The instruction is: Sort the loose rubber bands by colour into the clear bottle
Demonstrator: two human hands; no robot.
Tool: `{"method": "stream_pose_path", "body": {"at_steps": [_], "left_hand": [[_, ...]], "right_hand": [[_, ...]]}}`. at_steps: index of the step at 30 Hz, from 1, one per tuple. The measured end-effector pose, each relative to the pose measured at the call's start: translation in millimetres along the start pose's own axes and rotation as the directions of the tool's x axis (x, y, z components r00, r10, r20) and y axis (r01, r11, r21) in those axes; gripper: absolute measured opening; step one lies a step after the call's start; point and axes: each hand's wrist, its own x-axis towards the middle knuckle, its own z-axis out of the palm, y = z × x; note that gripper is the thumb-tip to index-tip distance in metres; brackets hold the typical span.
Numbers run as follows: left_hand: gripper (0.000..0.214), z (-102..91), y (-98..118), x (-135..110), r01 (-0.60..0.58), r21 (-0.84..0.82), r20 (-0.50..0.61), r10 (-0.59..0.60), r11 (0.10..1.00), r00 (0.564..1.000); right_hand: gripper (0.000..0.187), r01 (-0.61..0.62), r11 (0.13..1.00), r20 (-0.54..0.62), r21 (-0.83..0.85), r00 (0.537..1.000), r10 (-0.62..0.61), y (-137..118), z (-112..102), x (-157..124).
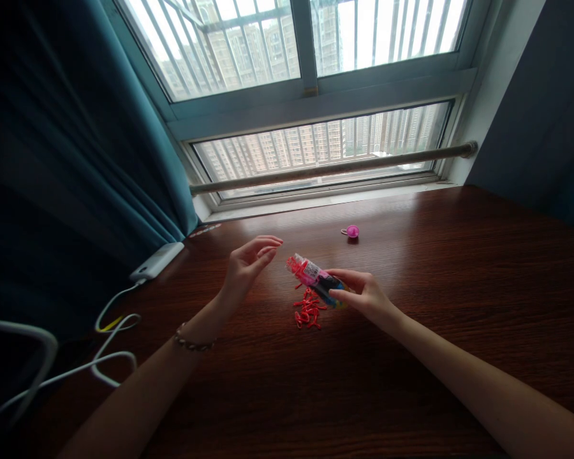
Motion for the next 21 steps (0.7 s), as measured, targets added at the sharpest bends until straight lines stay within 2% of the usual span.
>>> {"method": "stream_pose_path", "body": {"at_steps": [2,4,6,9,11,14,16,17,19,21], "left_hand": [[0.024,2.4,-5.1,0.3,0.1,-0.073,0.047,-0.097,0.992,0.994],[0.035,9.6,-9.9,-2.9,0.189,-0.125,0.181,-0.165,0.974,0.97],[0.042,21.5,-11.8,-9.9,0.221,-0.167,0.312,-0.161,0.961,0.936],[0.033,40.6,-7.3,-22.8,0.194,-0.217,0.377,-0.102,0.957,0.921],[0.031,46.9,-1.6,-28.4,0.168,-0.231,0.34,-0.082,0.958,0.937],[0.032,40.3,5.1,-28.9,0.111,-0.135,0.179,-0.086,0.985,0.98],[0.032,27.0,6.3,-26.7,0.063,0.058,0.042,-0.066,0.996,0.997],[0.032,19.2,5.7,-26.2,0.037,0.182,-0.012,-0.035,0.983,0.999],[0.035,4.0,2.3,-27.9,-0.013,0.419,-0.068,0.045,0.908,0.997],[0.036,-7.9,-4.1,-33.4,-0.029,0.591,-0.076,0.092,0.806,0.993]], "right_hand": [[0.044,0.013,1.0,-0.014,0.027,1.0,-0.012,-0.2,0.5,0.0],[0.044,0.033,0.998,-0.032,0.057,0.999,-0.032,-0.2,2.8,0.0],[0.044,0.041,0.997,-0.035,0.069,0.999,-0.038,1.0,7.3,-0.6],[0.044,0.044,0.997,-0.008,0.064,0.999,-0.043,5.7,15.6,-2.4],[0.045,0.069,0.996,0.03,0.054,0.997,-0.07,9.1,19.1,-3.6],[0.045,0.124,0.989,0.039,-0.081,0.992,-0.121,11.2,18.5,-2.8],[0.038,0.182,0.944,0.045,-0.274,0.983,-0.177,10.7,16.8,1.0],[0.033,0.223,0.902,0.084,-0.369,0.975,-0.207,10.6,16.9,4.1],[0.028,0.326,0.798,0.226,-0.506,0.944,-0.242,12.6,20.7,12.8],[0.03,0.417,0.696,0.356,-0.585,0.903,-0.242,18.6,29.3,23.5]]}}
